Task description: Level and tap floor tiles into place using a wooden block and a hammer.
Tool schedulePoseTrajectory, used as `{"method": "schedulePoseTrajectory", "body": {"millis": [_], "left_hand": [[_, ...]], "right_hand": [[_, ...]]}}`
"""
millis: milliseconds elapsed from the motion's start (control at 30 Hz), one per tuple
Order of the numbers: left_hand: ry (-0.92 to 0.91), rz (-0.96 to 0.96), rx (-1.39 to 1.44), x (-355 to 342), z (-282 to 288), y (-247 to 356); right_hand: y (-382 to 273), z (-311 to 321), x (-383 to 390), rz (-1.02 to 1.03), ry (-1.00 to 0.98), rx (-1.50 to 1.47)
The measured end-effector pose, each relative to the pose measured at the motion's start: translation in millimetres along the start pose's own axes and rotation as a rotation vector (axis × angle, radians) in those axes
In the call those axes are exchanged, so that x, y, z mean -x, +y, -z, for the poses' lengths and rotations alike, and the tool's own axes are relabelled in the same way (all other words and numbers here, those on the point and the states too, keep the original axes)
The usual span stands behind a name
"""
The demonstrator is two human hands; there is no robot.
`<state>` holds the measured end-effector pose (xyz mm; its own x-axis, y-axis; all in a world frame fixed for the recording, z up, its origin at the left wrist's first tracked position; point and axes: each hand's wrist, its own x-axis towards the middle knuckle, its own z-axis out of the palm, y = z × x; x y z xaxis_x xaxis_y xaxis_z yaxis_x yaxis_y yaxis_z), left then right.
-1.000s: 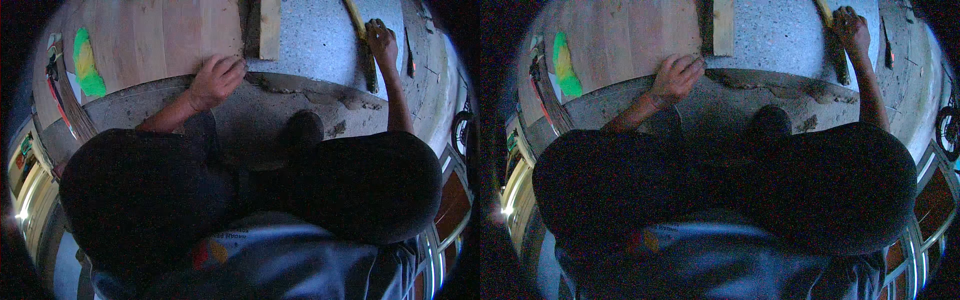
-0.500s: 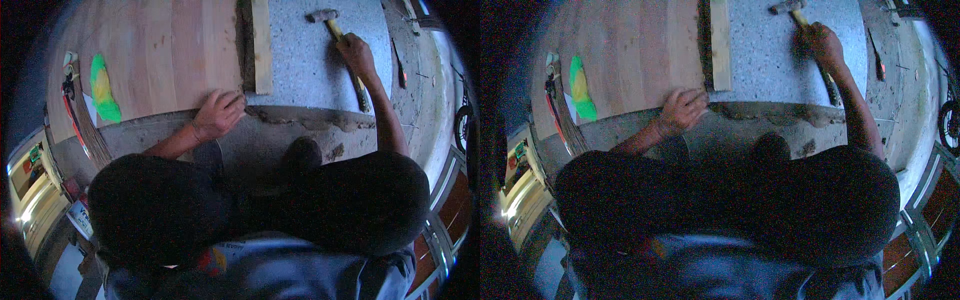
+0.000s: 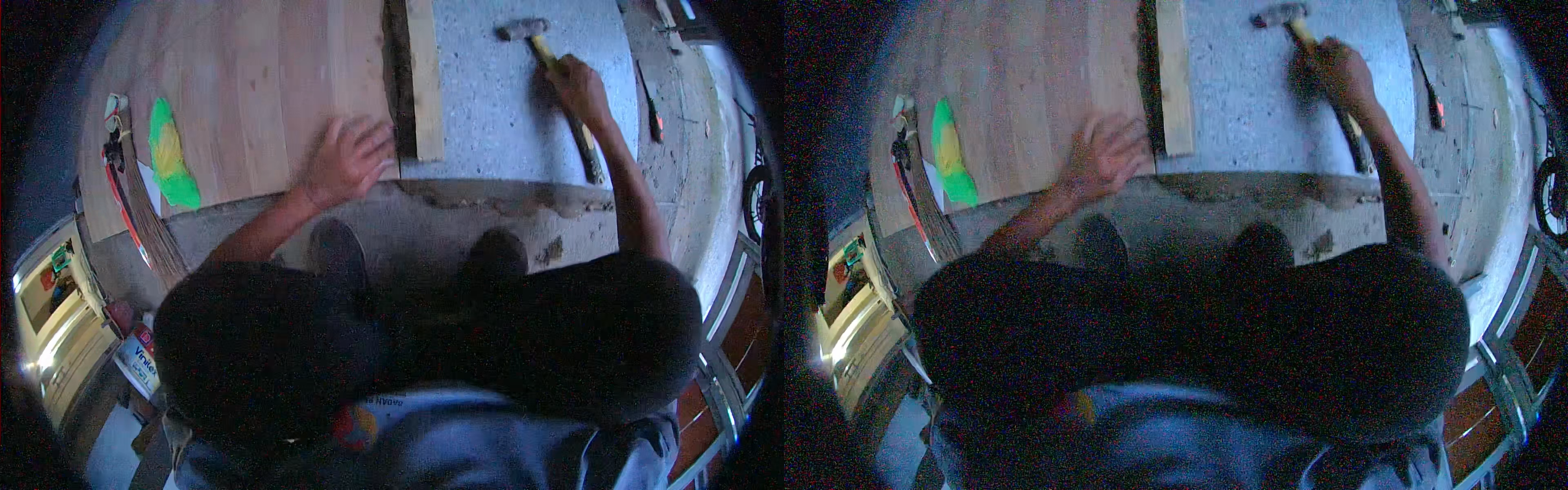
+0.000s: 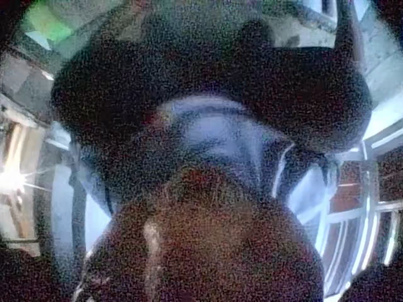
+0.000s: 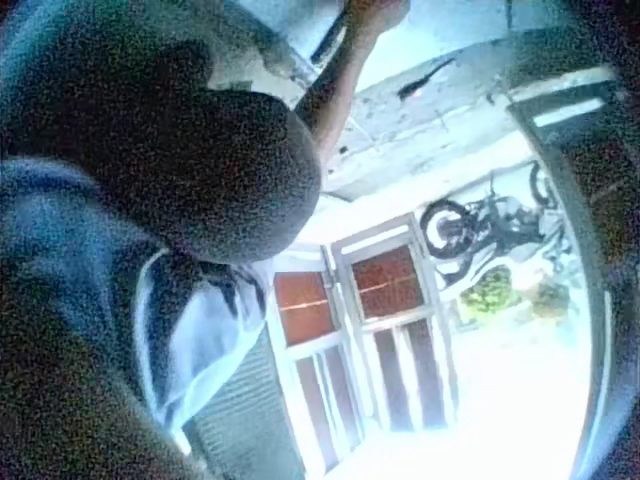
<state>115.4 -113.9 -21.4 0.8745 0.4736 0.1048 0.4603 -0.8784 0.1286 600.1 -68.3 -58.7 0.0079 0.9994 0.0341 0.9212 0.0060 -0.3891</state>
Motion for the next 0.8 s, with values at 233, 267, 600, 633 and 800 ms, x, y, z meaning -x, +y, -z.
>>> {"method": "schedulePoseTrajectory", "body": {"millis": [233, 267, 600, 633, 800], "left_hand": [[0.103, 0.02, 0.072, -30, 31, -2], [0.082, 0.07, 0.089, -42, 35, -4], [0.006, 0.124, 0.08, -118, 43, -24], [-0.029, 0.134, 0.081, -117, 41, -23], [0.048, 0.064, 0.101, -115, 32, -25]], "right_hand": [[-40, 28, -2, -0.473, -0.162, -0.493], [-48, 37, 0, -0.62, -0.282, -0.661], [-136, 55, -12, 0.18, 0.163, -0.037], [-144, 54, -14, 0.193, 0.127, -0.011], [-160, 47, -29, 0.274, 0.088, 0.099]]}}
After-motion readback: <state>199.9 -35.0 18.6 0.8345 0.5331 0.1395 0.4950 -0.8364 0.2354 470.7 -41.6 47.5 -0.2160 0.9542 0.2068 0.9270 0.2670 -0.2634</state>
